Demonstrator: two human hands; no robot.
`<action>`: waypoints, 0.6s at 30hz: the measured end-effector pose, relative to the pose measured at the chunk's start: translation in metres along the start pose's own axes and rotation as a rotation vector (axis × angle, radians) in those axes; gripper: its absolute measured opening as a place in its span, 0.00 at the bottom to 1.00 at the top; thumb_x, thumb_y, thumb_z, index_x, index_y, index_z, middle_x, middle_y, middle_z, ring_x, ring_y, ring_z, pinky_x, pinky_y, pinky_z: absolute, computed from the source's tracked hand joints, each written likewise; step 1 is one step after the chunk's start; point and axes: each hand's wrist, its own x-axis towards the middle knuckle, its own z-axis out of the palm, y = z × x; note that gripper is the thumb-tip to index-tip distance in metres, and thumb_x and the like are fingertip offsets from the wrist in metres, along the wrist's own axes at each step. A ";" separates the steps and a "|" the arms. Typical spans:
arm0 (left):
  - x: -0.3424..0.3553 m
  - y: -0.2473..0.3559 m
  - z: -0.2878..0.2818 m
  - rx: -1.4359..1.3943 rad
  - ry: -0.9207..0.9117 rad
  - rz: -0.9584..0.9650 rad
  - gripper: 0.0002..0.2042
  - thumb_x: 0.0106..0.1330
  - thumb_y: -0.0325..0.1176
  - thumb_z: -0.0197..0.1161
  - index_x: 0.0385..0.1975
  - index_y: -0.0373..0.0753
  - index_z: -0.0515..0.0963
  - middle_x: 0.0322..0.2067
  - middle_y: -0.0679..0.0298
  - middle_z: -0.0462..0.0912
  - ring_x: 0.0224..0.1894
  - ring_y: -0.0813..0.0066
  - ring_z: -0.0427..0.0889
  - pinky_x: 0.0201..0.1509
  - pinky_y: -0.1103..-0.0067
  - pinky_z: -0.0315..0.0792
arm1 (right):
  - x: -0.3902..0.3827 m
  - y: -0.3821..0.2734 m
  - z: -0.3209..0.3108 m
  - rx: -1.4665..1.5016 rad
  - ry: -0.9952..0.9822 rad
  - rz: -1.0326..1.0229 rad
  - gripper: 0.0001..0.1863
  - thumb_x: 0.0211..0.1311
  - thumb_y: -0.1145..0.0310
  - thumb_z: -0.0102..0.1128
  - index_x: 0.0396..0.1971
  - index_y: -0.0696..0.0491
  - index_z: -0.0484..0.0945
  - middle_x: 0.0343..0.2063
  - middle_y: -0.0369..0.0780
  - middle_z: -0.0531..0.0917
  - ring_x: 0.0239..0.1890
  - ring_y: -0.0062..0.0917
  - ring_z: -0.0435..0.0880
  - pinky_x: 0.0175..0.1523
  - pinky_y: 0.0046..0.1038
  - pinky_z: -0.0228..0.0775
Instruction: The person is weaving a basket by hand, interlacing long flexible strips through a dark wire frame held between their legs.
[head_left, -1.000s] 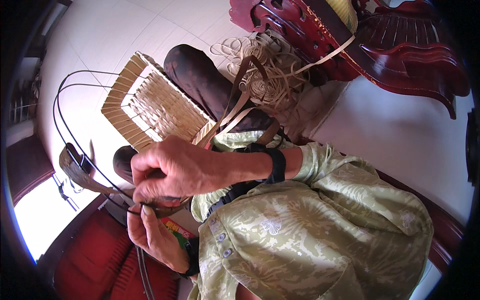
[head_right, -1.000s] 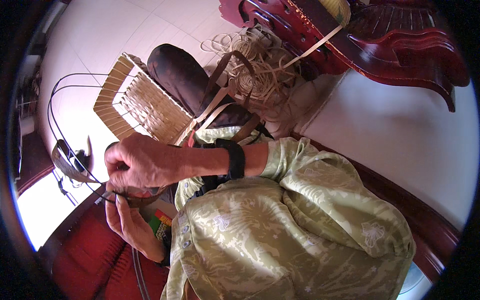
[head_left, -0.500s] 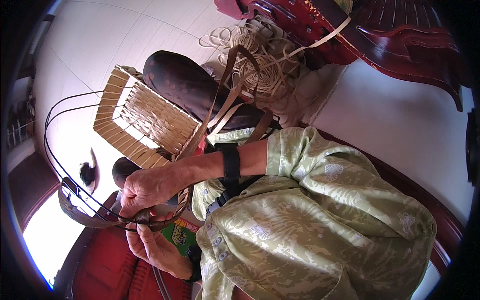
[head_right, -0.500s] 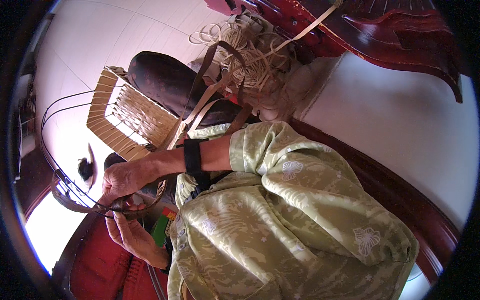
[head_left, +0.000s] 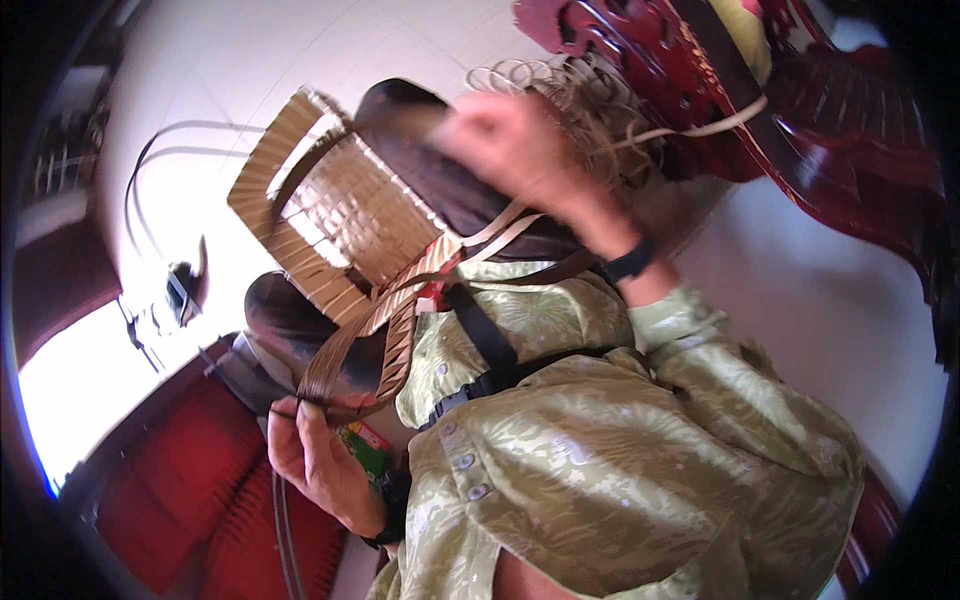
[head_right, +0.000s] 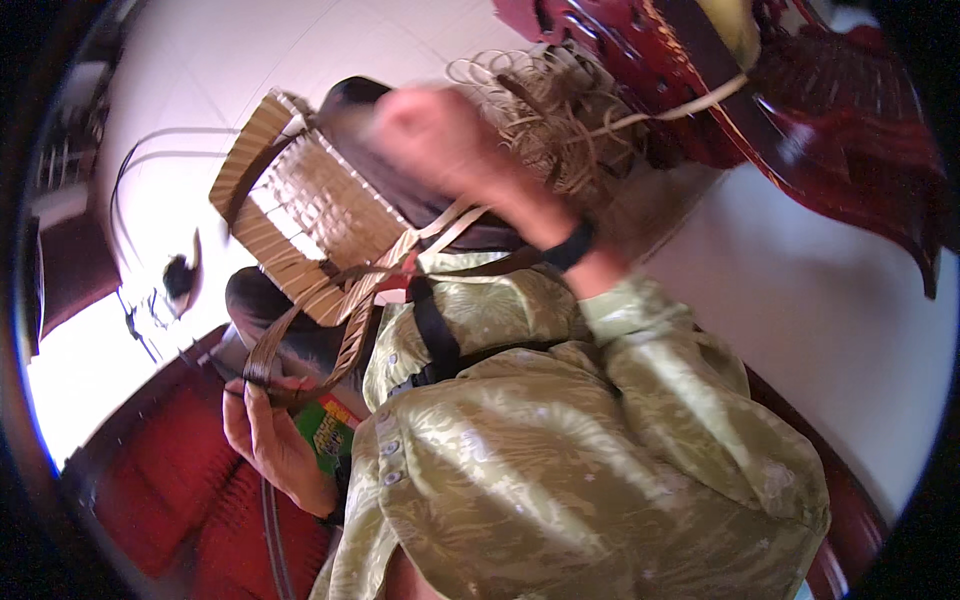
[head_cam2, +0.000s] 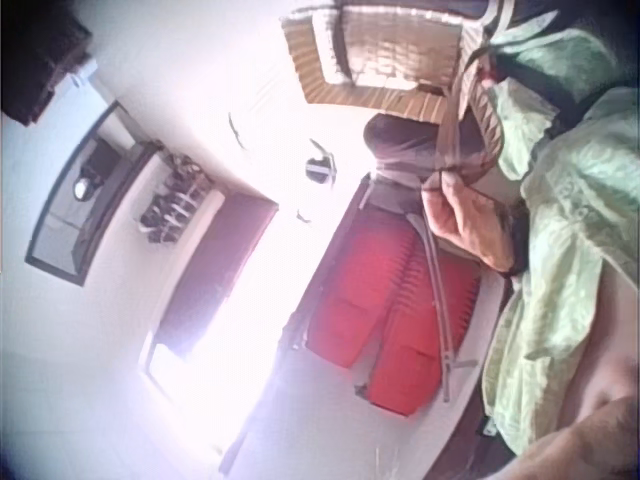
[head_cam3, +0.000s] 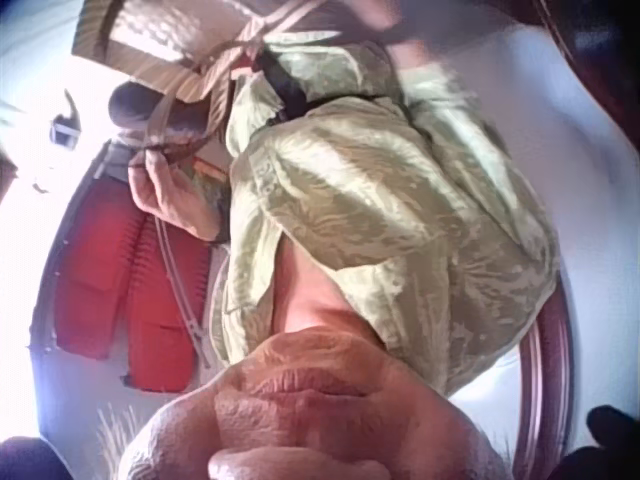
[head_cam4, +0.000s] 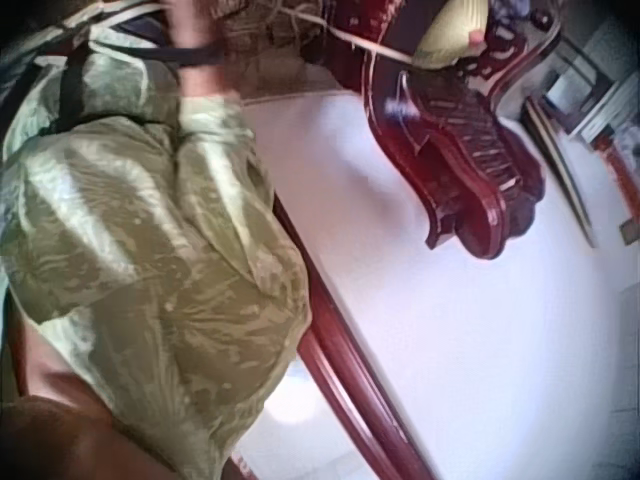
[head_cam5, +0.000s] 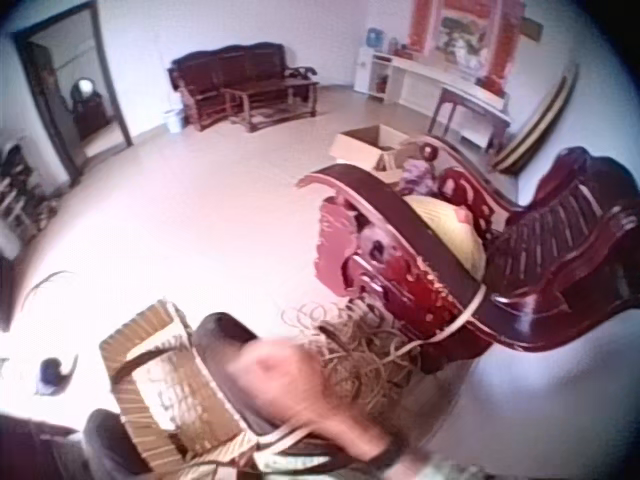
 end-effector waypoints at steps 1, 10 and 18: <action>0.004 0.004 0.000 0.036 0.045 -0.001 0.03 0.66 0.25 0.56 0.32 0.33 0.72 0.25 0.65 0.78 0.26 0.84 0.76 0.31 0.88 0.68 | 0.002 0.012 -0.037 -0.220 -0.008 0.221 0.10 0.58 0.67 0.58 0.22 0.57 0.76 0.16 0.38 0.75 0.20 0.15 0.69 0.26 0.23 0.63; 0.008 0.000 0.008 -0.041 -0.151 0.029 0.04 0.68 0.27 0.53 0.33 0.32 0.71 0.23 0.56 0.81 0.23 0.72 0.80 0.30 0.78 0.76 | -0.002 -0.100 -0.010 -0.097 -0.186 -0.215 0.12 0.51 0.68 0.66 0.34 0.56 0.77 0.30 0.45 0.79 0.35 0.35 0.80 0.39 0.34 0.71; 0.005 -0.008 -0.001 0.025 -0.150 0.098 0.02 0.64 0.22 0.57 0.34 0.30 0.74 0.25 0.66 0.79 0.26 0.83 0.78 0.32 0.89 0.70 | 0.014 -0.147 0.054 0.139 -1.259 0.178 0.26 0.61 0.47 0.57 0.27 0.59 0.79 0.25 0.39 0.81 0.32 0.25 0.81 0.38 0.29 0.71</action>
